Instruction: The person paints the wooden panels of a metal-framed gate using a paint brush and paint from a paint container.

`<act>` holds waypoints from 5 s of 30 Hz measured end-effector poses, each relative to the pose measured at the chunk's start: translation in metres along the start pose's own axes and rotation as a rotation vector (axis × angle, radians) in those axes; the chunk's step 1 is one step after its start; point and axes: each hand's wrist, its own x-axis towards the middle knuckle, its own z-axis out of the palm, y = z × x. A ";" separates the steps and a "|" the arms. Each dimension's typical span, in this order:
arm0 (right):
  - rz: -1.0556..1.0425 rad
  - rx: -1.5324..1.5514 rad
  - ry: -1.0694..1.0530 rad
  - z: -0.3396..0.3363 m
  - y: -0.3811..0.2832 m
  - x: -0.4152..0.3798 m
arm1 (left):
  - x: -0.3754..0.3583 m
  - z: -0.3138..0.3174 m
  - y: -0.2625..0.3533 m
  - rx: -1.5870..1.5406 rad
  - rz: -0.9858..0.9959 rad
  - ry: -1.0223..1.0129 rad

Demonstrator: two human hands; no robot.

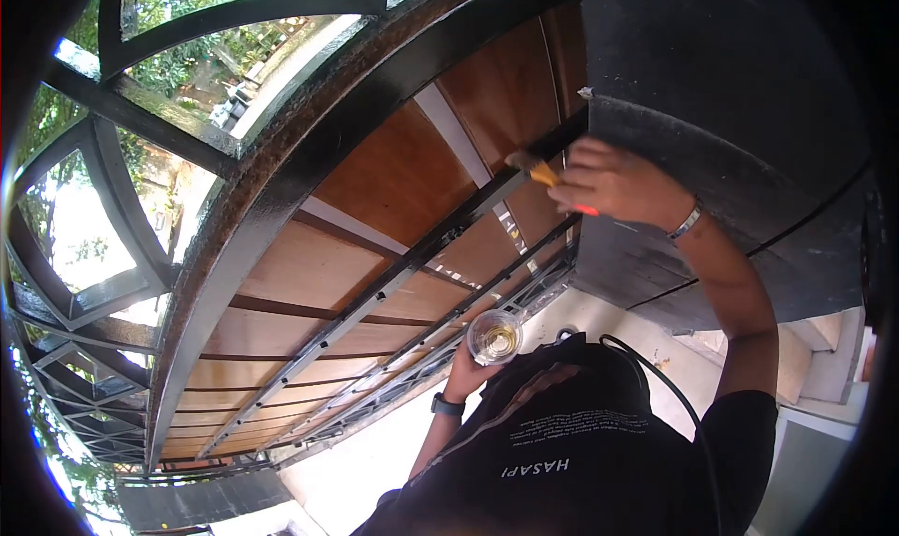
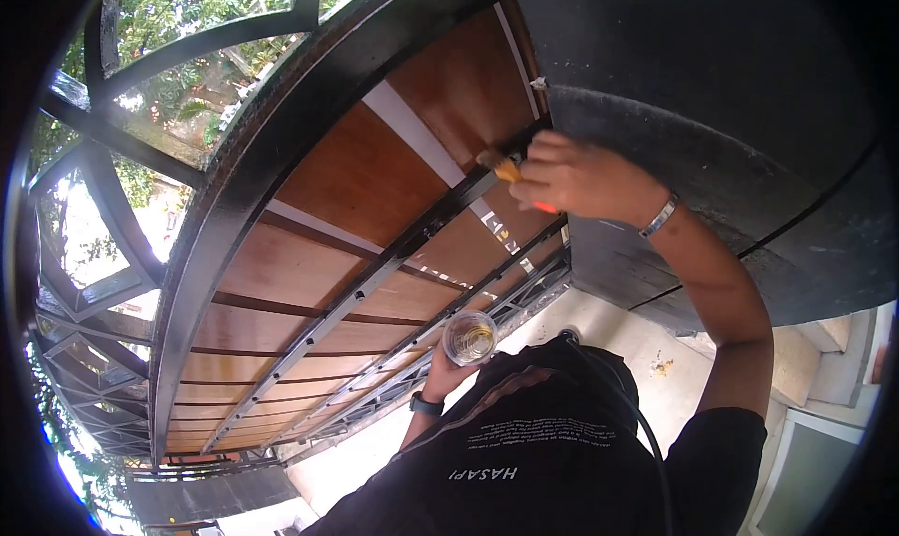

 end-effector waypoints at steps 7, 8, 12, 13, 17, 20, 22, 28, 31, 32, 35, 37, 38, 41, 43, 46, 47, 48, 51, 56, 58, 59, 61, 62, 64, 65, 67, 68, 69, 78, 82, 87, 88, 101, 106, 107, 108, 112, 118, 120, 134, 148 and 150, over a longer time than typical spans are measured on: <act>-0.118 -0.296 0.236 -0.055 0.025 0.035 | -0.001 0.001 0.001 0.006 0.019 0.019; -0.113 -0.357 0.276 -0.059 0.025 0.036 | -0.001 0.002 0.002 0.020 0.041 0.023; -0.059 -0.415 0.391 -0.054 0.020 0.035 | -0.006 -0.003 -0.011 0.014 0.018 0.013; -0.060 -0.413 0.390 -0.049 0.018 0.033 | -0.007 -0.002 -0.012 0.011 0.017 0.012; -0.023 -0.248 0.280 -0.017 0.011 0.011 | -0.009 -0.001 -0.009 -0.024 0.017 0.000; -0.020 -0.171 0.148 -0.003 0.003 -0.008 | -0.006 -0.001 -0.009 0.030 0.050 -0.019; -0.011 -0.094 0.100 -0.002 -0.008 -0.015 | -0.004 -0.003 -0.008 0.043 0.060 -0.017; 0.263 0.537 0.306 -0.007 -0.081 -0.016 | 0.023 0.003 0.038 0.307 0.178 0.277; 0.252 0.692 0.257 0.006 -0.109 -0.020 | 0.041 0.000 0.075 0.468 0.259 0.365; 0.264 0.731 0.200 0.009 -0.114 -0.021 | 0.043 0.000 0.084 0.467 0.257 0.378; 0.185 0.682 0.089 0.015 -0.122 -0.010 | 0.045 -0.006 0.094 0.680 0.321 0.307; 0.100 0.594 -0.017 0.026 -0.123 -0.013 | 0.044 -0.010 0.094 0.743 0.338 0.286; 0.099 0.597 -0.017 0.031 -0.123 -0.013 | 0.044 -0.011 0.095 0.806 0.359 0.259; 0.006 0.501 -0.045 0.045 -0.129 -0.009 | 0.043 -0.010 0.108 0.821 0.376 0.192; -0.068 0.466 -0.097 0.051 -0.133 -0.004 | 0.042 -0.008 0.112 0.832 0.390 0.187; -0.116 0.432 -0.155 0.053 -0.135 0.001 | 0.041 -0.010 0.112 0.849 0.398 0.166; -0.120 0.433 -0.153 0.053 -0.135 0.003 | 0.041 -0.012 0.113 0.857 0.394 0.150; -0.119 0.449 -0.107 0.051 -0.135 0.003 | 0.041 -0.013 0.114 0.859 0.395 0.155; -0.130 0.448 -0.095 0.053 -0.135 0.002 | 0.040 -0.011 0.116 0.844 0.392 0.141; -0.132 0.479 -0.116 0.052 -0.131 0.002 | 0.043 -0.013 0.116 0.866 0.381 0.100; -0.091 0.554 -0.092 0.052 -0.123 -0.002 | 0.044 -0.013 0.116 0.855 0.365 0.099; -0.089 0.549 -0.091 0.050 -0.120 -0.007 | 0.045 -0.013 0.116 0.845 0.349 0.098; 0.327 0.795 -0.012 0.046 -0.119 -0.019 | 0.045 -0.014 0.110 0.771 0.318 0.125; 0.323 0.791 -0.011 0.050 -0.123 -0.025 | 0.046 -0.014 0.108 0.697 0.286 0.155; 1.094 1.258 0.295 0.068 -0.139 -0.043 | 0.046 -0.011 0.107 0.589 0.248 0.182; 1.091 1.254 0.296 0.070 -0.141 -0.048 | 0.047 -0.008 0.106 0.479 0.205 0.204; 1.239 1.372 0.420 0.072 -0.145 -0.057 | 0.048 -0.004 0.101 0.455 0.188 0.204; 1.242 1.368 0.423 0.071 -0.147 -0.060 | 0.049 -0.002 0.097 0.433 0.169 0.206; 1.251 1.378 0.458 0.070 -0.149 -0.062 | 0.051 0.001 0.094 0.433 0.172 0.201; 0.967 1.079 0.341 0.074 -0.154 -0.077 | 0.060 0.006 0.062 0.340 0.118 0.217; 1.019 1.121 0.341 0.072 -0.154 -0.075 | 0.062 0.007 0.064 0.304 0.166 0.230; 1.163 1.369 0.498 0.095 -0.156 -0.083 | 0.059 0.010 0.071 0.270 0.156 0.250; 1.217 1.360 0.498 0.103 -0.155 -0.087 | 0.058 0.010 0.073 0.257 0.140 0.259; 1.229 1.342 0.562 0.106 -0.164 -0.079 | 0.068 0.006 0.044 0.283 0.170 0.242; 1.349 1.408 0.589 0.112 -0.167 -0.089 | 0.065 0.009 0.043 0.190 0.137 0.202; 1.360 1.448 0.636 0.113 -0.167 -0.088 | 0.065 0.010 0.043 0.139 0.114 0.193; 1.371 1.488 0.682 0.114 -0.168 -0.088 | 0.065 0.010 0.042 0.087 0.090 0.184; 1.355 1.627 0.769 0.131 -0.175 -0.096 | 0.065 0.013 0.036 -0.048 0.096 0.164; 1.591 1.715 0.941 0.152 -0.196 -0.100 | 0.057 0.000 0.027 -0.067 0.073 0.166; 1.644 1.662 0.969 0.159 -0.202 -0.095 | 0.051 -0.010 0.022 -0.014 0.087 0.139; 1.498 1.345 1.493 0.246 -0.218 -0.008 | 0.000 -0.111 0.037 0.272 -0.066 -0.204; 2.047 0.633 1.324 0.318 -0.265 -0.025 | -0.015 -0.156 0.028 0.541 -0.065 -0.539; 1.945 0.676 1.448 0.340 -0.261 -0.016 | -0.013 -0.144 0.036 0.458 -0.115 -0.518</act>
